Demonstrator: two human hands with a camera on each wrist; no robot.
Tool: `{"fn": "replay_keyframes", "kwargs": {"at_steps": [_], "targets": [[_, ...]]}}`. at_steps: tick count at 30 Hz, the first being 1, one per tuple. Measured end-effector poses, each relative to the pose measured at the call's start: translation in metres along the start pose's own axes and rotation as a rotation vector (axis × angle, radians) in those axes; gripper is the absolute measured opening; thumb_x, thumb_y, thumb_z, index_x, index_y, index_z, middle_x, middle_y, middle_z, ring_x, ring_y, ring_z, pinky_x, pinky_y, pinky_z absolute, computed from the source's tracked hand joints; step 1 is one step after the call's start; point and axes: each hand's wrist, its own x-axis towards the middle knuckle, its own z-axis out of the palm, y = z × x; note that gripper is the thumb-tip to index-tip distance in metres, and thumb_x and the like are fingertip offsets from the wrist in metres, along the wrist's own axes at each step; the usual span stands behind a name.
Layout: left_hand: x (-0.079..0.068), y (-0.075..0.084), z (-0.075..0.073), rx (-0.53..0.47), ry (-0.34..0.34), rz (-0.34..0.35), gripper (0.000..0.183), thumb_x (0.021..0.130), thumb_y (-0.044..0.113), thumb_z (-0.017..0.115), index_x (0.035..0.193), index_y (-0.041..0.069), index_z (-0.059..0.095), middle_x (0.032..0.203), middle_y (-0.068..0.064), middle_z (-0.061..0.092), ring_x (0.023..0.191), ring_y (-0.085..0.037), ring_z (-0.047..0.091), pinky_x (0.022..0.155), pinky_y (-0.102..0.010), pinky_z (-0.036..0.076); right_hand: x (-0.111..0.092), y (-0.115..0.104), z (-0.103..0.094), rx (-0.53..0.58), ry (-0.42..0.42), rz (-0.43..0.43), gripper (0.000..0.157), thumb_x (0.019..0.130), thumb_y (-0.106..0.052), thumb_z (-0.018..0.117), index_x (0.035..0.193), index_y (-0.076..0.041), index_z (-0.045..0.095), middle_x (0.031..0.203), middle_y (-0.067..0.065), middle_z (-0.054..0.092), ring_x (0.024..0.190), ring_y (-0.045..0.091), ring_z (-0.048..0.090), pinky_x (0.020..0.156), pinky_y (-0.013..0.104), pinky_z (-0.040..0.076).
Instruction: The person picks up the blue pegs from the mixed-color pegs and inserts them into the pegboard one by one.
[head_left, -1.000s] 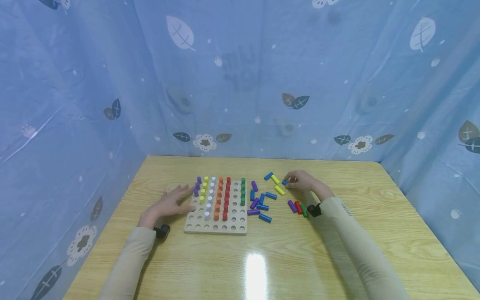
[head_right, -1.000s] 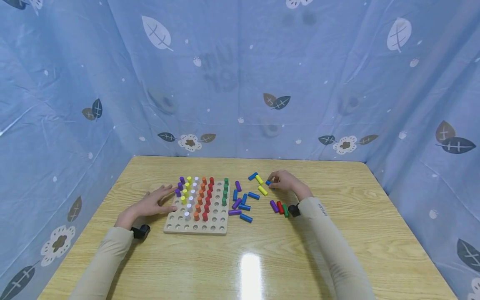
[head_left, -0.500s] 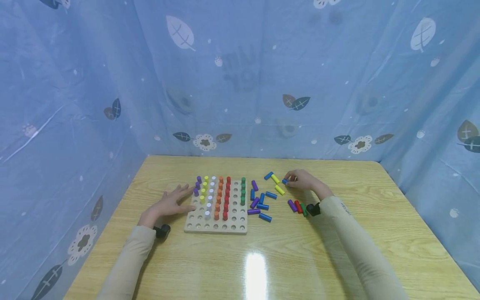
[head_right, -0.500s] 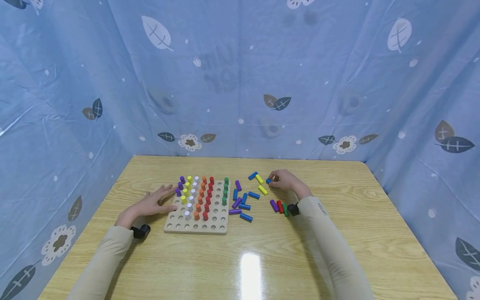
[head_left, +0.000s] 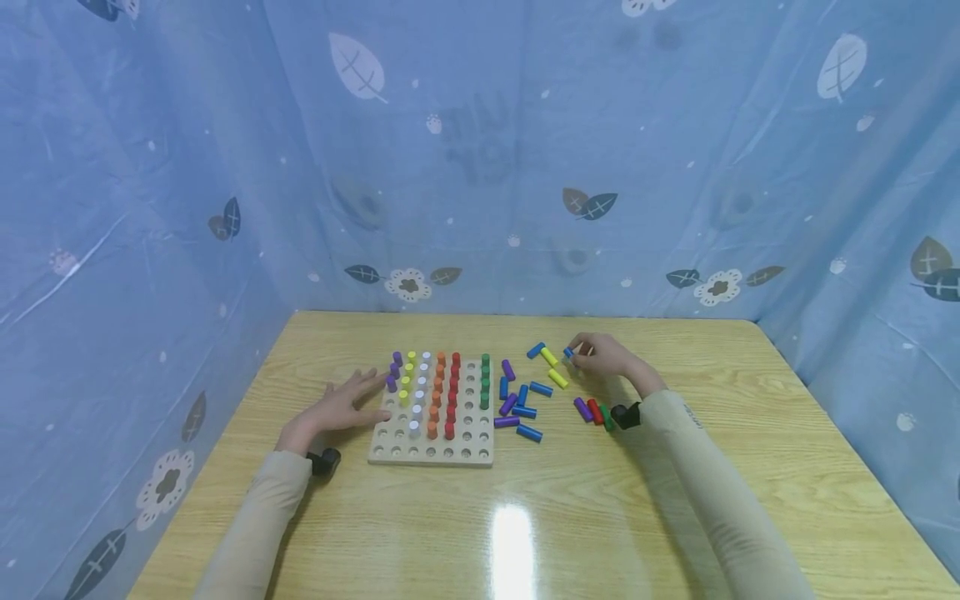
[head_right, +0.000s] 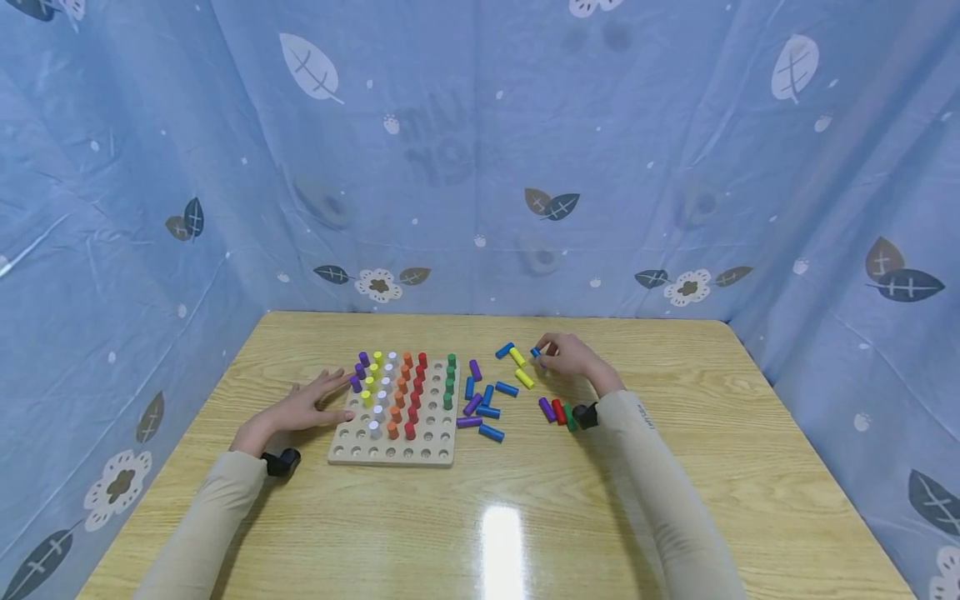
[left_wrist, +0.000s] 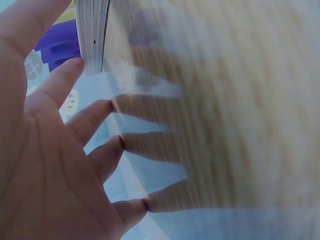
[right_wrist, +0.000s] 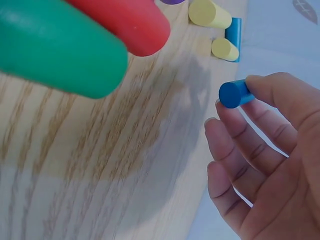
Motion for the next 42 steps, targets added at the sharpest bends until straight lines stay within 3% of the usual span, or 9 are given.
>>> {"fn": "replay_keyframes", "kwargs": {"at_steps": [24,37,42], "targets": [[-0.002,0.001,0.001,-0.021,0.002,0.002,0.079,0.085,0.048,0.060,0.148,0.018,0.024,0.154,-0.018,0.012,0.140,-0.042,-0.002,0.100,-0.072,-0.011,-0.006,0.002,-0.003,0.168,0.095,-0.048,0.030,0.091,-0.019,0.060,0.114,-0.001,0.057,0.094,0.015,0.065,0.083,0.023,0.062,0.066,0.029,0.052],[-0.002,0.002,0.001,-0.014,0.000,-0.007,0.078,0.085,0.047,0.061,0.148,0.018,0.024,0.154,-0.019,0.012,0.140,-0.043,-0.002,0.100,-0.071,-0.011,-0.002,-0.014,0.001,0.199,0.187,-0.103,0.032,0.089,-0.019,0.062,0.115,0.000,0.057,0.091,0.015,0.069,0.080,0.024,0.065,0.063,0.027,0.051],[-0.003,0.003,0.001,-0.014,-0.005,-0.020,0.079,0.085,0.047,0.061,0.148,0.019,0.023,0.154,-0.019,0.011,0.140,-0.042,-0.002,0.101,-0.071,-0.011,0.001,-0.020,0.004,0.240,0.182,-0.105,0.033,0.090,-0.019,0.061,0.118,-0.002,0.056,0.092,0.015,0.069,0.083,0.031,0.066,0.068,0.032,0.054]]}}
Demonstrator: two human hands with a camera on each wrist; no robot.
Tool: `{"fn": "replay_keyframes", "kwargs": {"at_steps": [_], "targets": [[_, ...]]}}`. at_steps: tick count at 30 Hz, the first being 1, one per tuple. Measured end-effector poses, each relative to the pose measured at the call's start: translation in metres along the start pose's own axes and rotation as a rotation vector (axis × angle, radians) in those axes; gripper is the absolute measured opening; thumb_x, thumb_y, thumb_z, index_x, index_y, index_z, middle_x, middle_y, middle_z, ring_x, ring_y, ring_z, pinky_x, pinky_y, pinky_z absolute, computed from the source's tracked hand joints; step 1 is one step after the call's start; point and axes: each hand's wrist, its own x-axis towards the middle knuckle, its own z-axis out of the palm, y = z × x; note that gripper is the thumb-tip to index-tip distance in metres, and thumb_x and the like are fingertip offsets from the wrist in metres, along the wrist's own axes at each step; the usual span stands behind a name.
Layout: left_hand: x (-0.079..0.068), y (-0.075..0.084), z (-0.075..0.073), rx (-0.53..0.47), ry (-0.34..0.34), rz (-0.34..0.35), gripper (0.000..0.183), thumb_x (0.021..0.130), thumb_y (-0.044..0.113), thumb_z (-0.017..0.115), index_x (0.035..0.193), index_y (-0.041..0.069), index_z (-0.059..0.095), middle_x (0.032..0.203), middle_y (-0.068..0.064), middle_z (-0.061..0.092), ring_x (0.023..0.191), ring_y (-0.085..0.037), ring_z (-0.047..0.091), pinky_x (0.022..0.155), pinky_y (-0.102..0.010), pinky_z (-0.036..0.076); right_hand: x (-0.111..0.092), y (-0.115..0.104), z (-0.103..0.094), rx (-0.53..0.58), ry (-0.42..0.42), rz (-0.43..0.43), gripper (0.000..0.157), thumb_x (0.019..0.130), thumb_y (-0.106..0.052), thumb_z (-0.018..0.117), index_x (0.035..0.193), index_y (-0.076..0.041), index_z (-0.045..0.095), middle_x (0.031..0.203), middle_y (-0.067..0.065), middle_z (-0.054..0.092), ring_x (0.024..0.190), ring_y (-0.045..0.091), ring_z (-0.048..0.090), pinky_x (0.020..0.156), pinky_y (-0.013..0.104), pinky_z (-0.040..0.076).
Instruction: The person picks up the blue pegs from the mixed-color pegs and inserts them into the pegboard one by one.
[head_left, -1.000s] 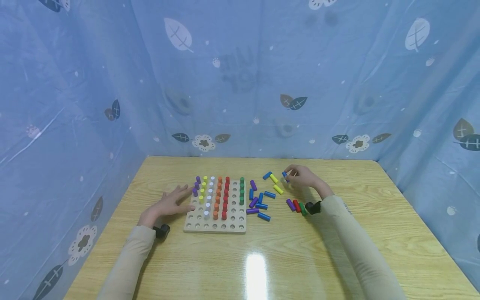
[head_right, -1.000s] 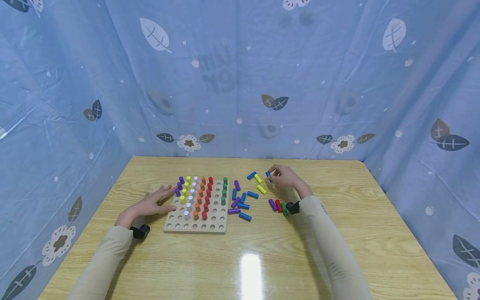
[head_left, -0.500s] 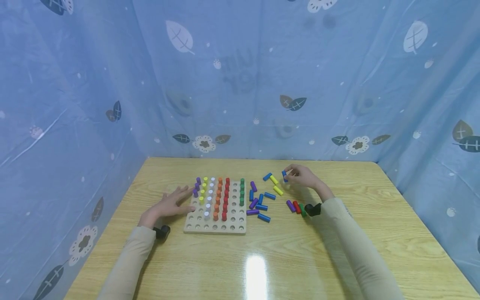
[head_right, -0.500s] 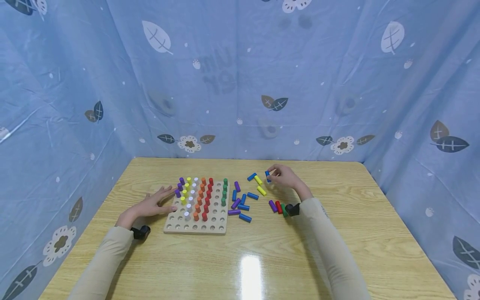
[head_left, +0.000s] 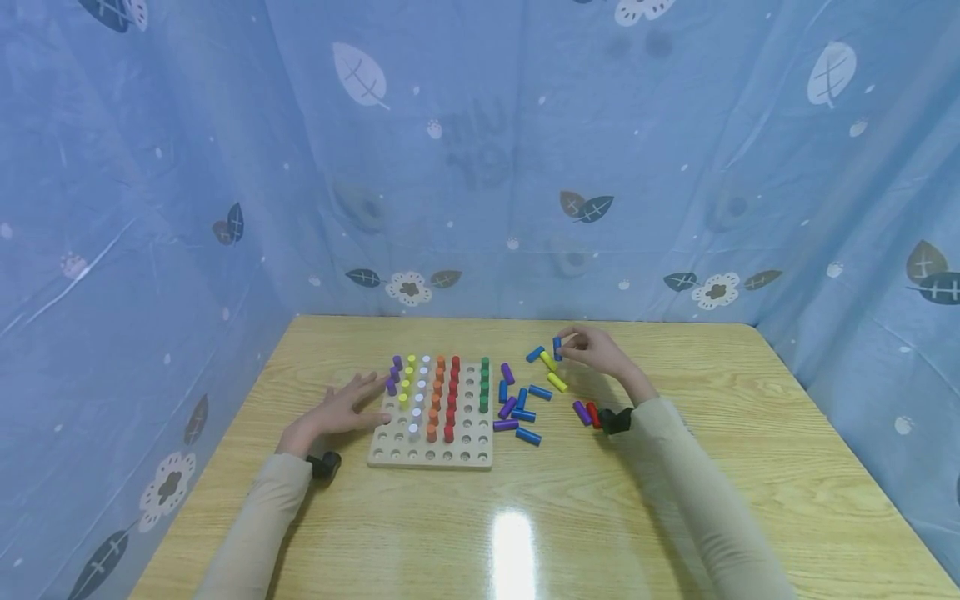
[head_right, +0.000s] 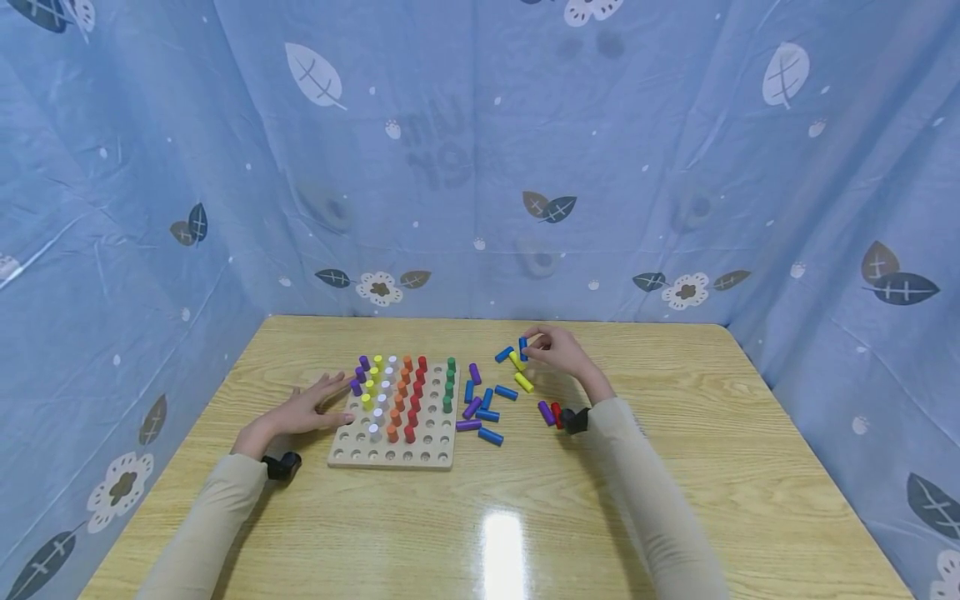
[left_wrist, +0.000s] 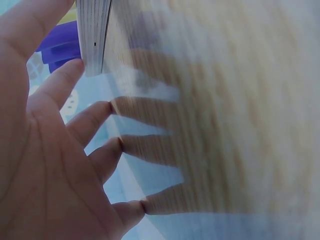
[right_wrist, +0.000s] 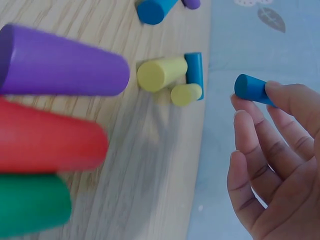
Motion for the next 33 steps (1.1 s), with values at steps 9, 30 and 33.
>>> {"fn": "replay_keyframes", "kwargs": {"at_steps": [9,30,33], "targets": [[0.000,-0.001,0.000,0.004,0.000,0.001,0.079,0.086,0.047,0.060,0.148,0.017,0.023,0.154,-0.020,0.011,0.140,-0.044,-0.002,0.101,-0.071,-0.012,0.006,-0.010,0.007,0.084,-0.012,-0.006,0.038,0.091,-0.019,0.060,0.123,0.001,0.053,0.096,0.019,0.069,0.085,0.037,0.065,0.076,0.050,0.052],[0.002,-0.002,0.000,-0.002,-0.002,-0.003,0.079,0.086,0.049,0.059,0.148,0.017,0.022,0.154,-0.019,0.011,0.140,-0.042,-0.002,0.101,-0.070,-0.012,0.003,-0.068,0.019,0.098,0.003,-0.086,0.033,0.089,-0.005,0.059,0.117,0.011,0.052,0.100,0.027,0.062,0.092,0.040,0.061,0.080,0.047,0.052],[0.001,-0.001,0.000,-0.001,-0.006,-0.008,0.079,0.086,0.050,0.059,0.148,0.018,0.022,0.154,-0.018,0.011,0.140,-0.042,-0.003,0.102,-0.069,-0.013,0.008,-0.065,0.024,0.095,0.007,-0.092,0.032,0.089,-0.006,0.059,0.116,0.010,0.052,0.101,0.026,0.062,0.092,0.037,0.061,0.080,0.047,0.051]]}}
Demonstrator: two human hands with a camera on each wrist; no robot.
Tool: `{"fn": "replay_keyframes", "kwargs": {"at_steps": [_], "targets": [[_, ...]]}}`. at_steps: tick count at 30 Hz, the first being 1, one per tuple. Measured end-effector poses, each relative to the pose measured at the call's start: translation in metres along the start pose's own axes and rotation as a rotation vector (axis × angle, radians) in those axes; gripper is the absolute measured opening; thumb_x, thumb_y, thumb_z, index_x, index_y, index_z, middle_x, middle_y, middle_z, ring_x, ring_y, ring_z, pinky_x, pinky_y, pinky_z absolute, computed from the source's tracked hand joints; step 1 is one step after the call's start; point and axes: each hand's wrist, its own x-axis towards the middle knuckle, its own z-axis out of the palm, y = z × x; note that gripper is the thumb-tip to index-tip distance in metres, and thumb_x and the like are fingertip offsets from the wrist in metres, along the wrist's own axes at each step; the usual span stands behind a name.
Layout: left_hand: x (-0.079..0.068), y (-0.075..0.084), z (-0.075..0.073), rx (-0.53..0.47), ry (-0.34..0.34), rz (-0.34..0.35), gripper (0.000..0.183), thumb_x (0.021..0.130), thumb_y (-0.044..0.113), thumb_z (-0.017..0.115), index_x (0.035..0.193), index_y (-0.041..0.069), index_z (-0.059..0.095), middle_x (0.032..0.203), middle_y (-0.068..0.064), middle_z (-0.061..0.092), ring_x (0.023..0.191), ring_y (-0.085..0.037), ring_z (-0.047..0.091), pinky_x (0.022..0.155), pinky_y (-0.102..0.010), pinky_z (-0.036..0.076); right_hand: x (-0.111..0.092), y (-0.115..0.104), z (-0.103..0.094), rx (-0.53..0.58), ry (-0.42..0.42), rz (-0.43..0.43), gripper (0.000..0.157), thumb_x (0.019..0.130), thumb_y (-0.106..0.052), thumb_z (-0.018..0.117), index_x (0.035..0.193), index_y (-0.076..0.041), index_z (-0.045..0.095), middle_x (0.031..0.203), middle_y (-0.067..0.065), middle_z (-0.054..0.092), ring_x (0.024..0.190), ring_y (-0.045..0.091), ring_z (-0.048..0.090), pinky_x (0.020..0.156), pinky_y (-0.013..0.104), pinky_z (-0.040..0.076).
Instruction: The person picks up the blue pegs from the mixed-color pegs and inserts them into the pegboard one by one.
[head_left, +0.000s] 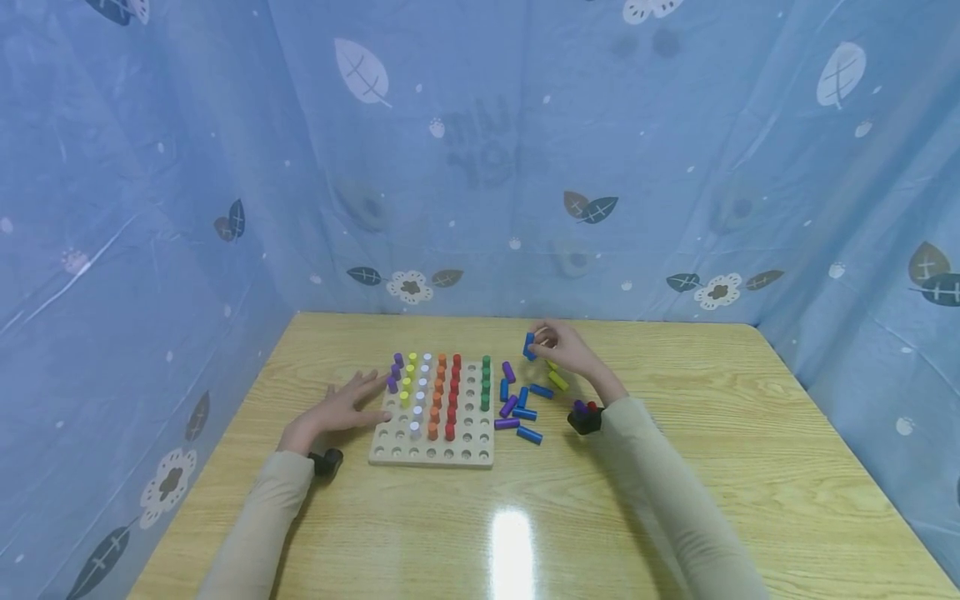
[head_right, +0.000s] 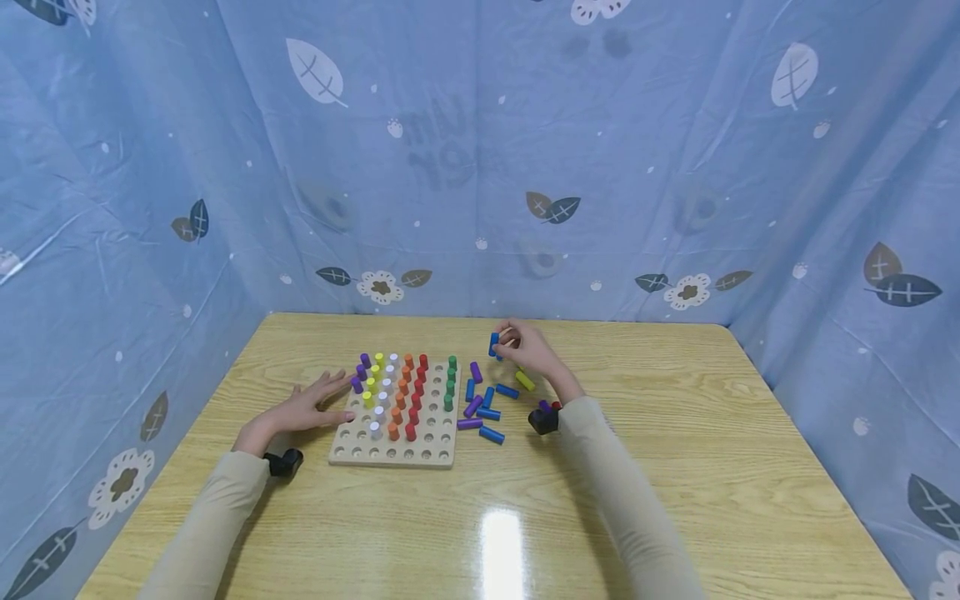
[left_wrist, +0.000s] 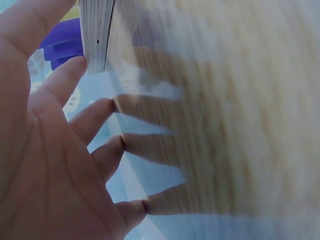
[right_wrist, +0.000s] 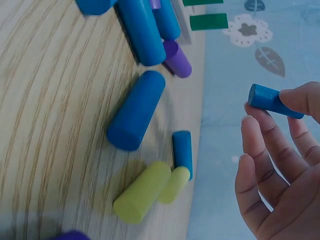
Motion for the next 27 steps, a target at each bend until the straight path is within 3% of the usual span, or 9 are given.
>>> {"fn": "replay_keyframes", "kwargs": {"at_steps": [6,11,19,27], "targets": [[-0.001,0.000,0.000,0.011,0.007,0.002,0.079,0.086,0.049,0.058,0.148,0.018,0.023,0.154,-0.019,0.011,0.140,-0.043,-0.002,0.102,-0.069,-0.012,0.014,0.025,0.013,0.012,-0.002,-0.008,0.032,0.091,-0.015,0.060,0.117,0.002,0.052,0.100,0.020,0.064,0.085,0.037,0.063,0.073,0.042,0.054],[0.000,-0.001,0.001,0.006,0.007,-0.004,0.080,0.085,0.051,0.059,0.148,0.020,0.022,0.154,-0.018,0.011,0.140,-0.041,-0.002,0.102,-0.069,-0.013,0.019,0.021,0.016,0.030,-0.022,-0.028,0.031,0.091,-0.016,0.059,0.116,0.000,0.052,0.100,0.017,0.064,0.081,0.035,0.063,0.072,0.044,0.054],[0.003,-0.005,0.003,0.000,0.000,0.007,0.082,0.084,0.054,0.058,0.149,0.020,0.021,0.154,-0.018,0.010,0.140,-0.041,-0.003,0.101,-0.069,-0.014,0.025,0.016,0.024,-0.007,-0.030,-0.039,0.027,0.090,-0.016,0.061,0.113,-0.004,0.054,0.097,0.013,0.065,0.078,0.021,0.063,0.070,0.034,0.054],[0.001,-0.005,0.005,0.000,0.012,0.013,0.081,0.084,0.054,0.058,0.149,0.021,0.021,0.154,-0.017,0.010,0.141,-0.041,-0.003,0.101,-0.069,-0.014,0.030,0.013,0.031,-0.028,-0.027,-0.046,0.025,0.089,-0.017,0.062,0.111,-0.007,0.053,0.097,0.010,0.064,0.087,0.021,0.062,0.082,0.038,0.052]]}}
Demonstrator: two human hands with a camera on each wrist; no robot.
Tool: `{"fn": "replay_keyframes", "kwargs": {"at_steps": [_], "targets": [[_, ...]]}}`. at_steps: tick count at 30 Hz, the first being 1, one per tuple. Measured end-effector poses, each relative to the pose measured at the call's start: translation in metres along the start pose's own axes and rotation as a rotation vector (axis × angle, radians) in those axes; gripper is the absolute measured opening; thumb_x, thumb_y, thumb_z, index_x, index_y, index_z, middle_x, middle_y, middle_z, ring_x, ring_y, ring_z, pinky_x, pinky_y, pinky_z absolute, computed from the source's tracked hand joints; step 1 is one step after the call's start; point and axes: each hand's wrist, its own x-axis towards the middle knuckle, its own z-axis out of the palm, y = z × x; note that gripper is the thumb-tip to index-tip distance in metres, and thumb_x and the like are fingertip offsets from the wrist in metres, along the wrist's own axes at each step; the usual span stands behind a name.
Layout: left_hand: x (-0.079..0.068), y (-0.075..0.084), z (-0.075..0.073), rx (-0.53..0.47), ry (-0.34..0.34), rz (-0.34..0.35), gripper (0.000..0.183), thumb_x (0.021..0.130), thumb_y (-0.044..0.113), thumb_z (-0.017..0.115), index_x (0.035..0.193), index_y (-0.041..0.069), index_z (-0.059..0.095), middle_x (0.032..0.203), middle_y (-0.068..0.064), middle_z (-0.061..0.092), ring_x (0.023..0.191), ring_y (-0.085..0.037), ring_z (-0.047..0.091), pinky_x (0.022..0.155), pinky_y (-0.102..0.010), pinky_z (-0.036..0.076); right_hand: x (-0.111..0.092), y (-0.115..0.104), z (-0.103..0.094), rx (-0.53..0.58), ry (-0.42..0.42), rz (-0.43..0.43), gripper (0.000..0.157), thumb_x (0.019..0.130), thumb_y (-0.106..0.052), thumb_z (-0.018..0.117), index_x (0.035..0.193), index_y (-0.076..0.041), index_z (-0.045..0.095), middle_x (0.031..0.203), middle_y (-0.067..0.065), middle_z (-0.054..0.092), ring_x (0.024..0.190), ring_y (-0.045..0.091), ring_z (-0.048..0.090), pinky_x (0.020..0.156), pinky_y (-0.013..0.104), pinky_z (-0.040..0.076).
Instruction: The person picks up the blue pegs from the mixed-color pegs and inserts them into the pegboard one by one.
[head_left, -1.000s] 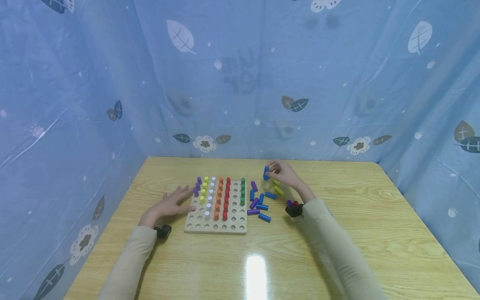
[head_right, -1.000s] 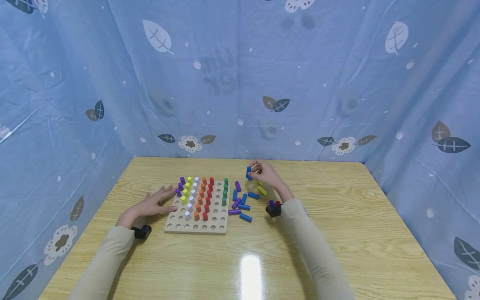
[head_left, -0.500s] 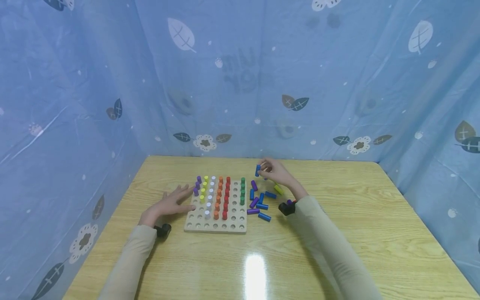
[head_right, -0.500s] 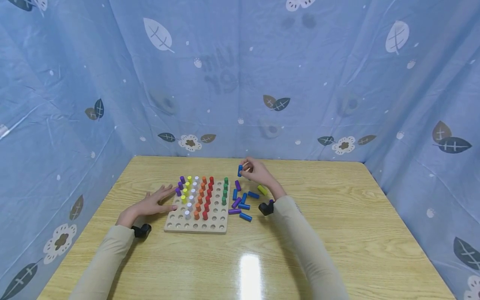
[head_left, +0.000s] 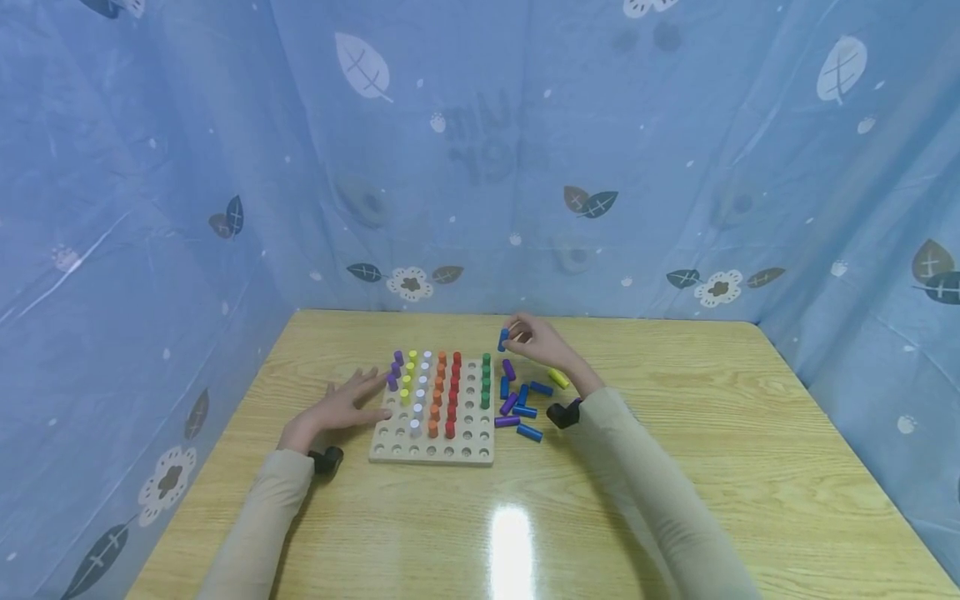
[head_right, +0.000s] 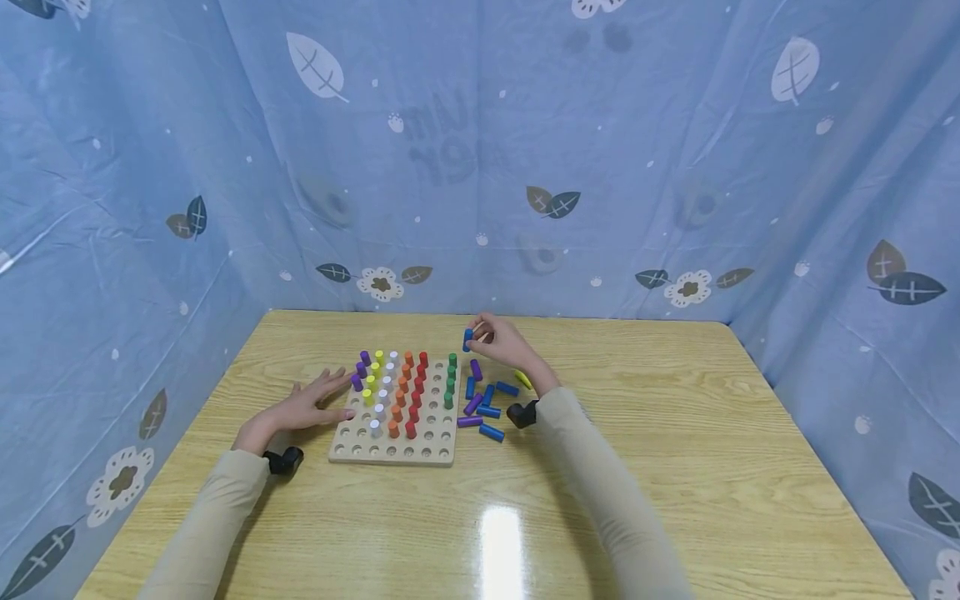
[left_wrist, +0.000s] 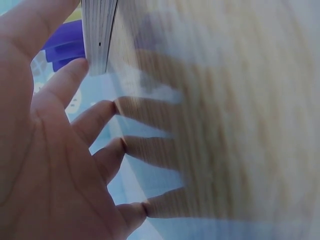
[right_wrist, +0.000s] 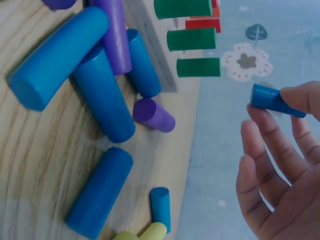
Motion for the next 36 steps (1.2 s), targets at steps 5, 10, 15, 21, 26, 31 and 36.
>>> {"fn": "replay_keyframes", "kwargs": {"at_steps": [5,10,15,21,26,31,36], "targets": [[-0.002,0.001,0.000,-0.003,0.004,-0.003,0.081,0.084,0.053,0.058,0.149,0.020,0.022,0.154,-0.019,0.011,0.140,-0.042,-0.002,0.101,-0.070,-0.013,0.005,-0.004,0.004,0.001,0.003,-0.037,0.025,0.089,-0.017,0.062,0.110,-0.007,0.053,0.097,0.011,0.064,0.086,0.022,0.062,0.083,0.040,0.051],[-0.003,0.002,-0.001,-0.007,-0.008,-0.018,0.081,0.084,0.053,0.059,0.149,0.021,0.021,0.154,-0.017,0.010,0.141,-0.040,-0.003,0.102,-0.069,-0.013,0.006,-0.015,0.007,-0.004,-0.001,-0.057,0.024,0.089,-0.014,0.062,0.109,-0.005,0.052,0.097,0.012,0.065,0.086,0.022,0.062,0.084,0.039,0.052],[-0.003,0.003,-0.002,-0.019,-0.017,-0.017,0.081,0.085,0.051,0.059,0.149,0.020,0.021,0.154,-0.018,0.009,0.141,-0.041,-0.004,0.101,-0.069,-0.014,0.003,-0.041,0.004,0.044,-0.028,-0.063,0.026,0.089,-0.008,0.060,0.110,0.005,0.051,0.098,0.020,0.063,0.091,0.033,0.061,0.085,0.046,0.050],[-0.003,0.005,-0.004,-0.034,-0.015,-0.011,0.079,0.085,0.050,0.059,0.148,0.019,0.022,0.154,-0.019,0.009,0.140,-0.042,-0.004,0.102,-0.068,-0.015,0.008,-0.040,0.009,0.067,-0.038,-0.085,0.025,0.090,-0.010,0.060,0.108,0.004,0.051,0.098,0.020,0.064,0.091,0.033,0.061,0.085,0.045,0.050],[-0.003,0.006,-0.005,-0.044,-0.012,0.003,0.078,0.086,0.048,0.059,0.148,0.019,0.023,0.154,-0.019,0.010,0.140,-0.041,-0.004,0.102,-0.068,-0.015,0.017,-0.019,0.018,0.063,-0.035,-0.091,0.023,0.090,-0.015,0.062,0.107,-0.004,0.052,0.095,0.012,0.066,0.087,0.025,0.063,0.083,0.040,0.051],[-0.003,0.004,-0.006,-0.038,-0.025,0.014,0.077,0.086,0.047,0.059,0.148,0.019,0.023,0.154,-0.019,0.010,0.140,-0.042,-0.004,0.102,-0.068,-0.016,0.021,-0.012,0.022,0.091,-0.046,-0.101,0.024,0.089,-0.014,0.062,0.107,0.000,0.053,0.095,0.016,0.067,0.087,0.029,0.063,0.079,0.042,0.052],[-0.002,0.002,-0.007,-0.033,-0.035,0.020,0.076,0.086,0.047,0.060,0.148,0.021,0.024,0.154,-0.017,0.010,0.140,-0.041,-0.004,0.102,-0.068,-0.015,0.018,-0.021,0.021,0.102,-0.068,-0.095,0.026,0.090,-0.007,0.060,0.109,0.008,0.051,0.097,0.025,0.065,0.091,0.037,0.062,0.074,0.041,0.053]]}}
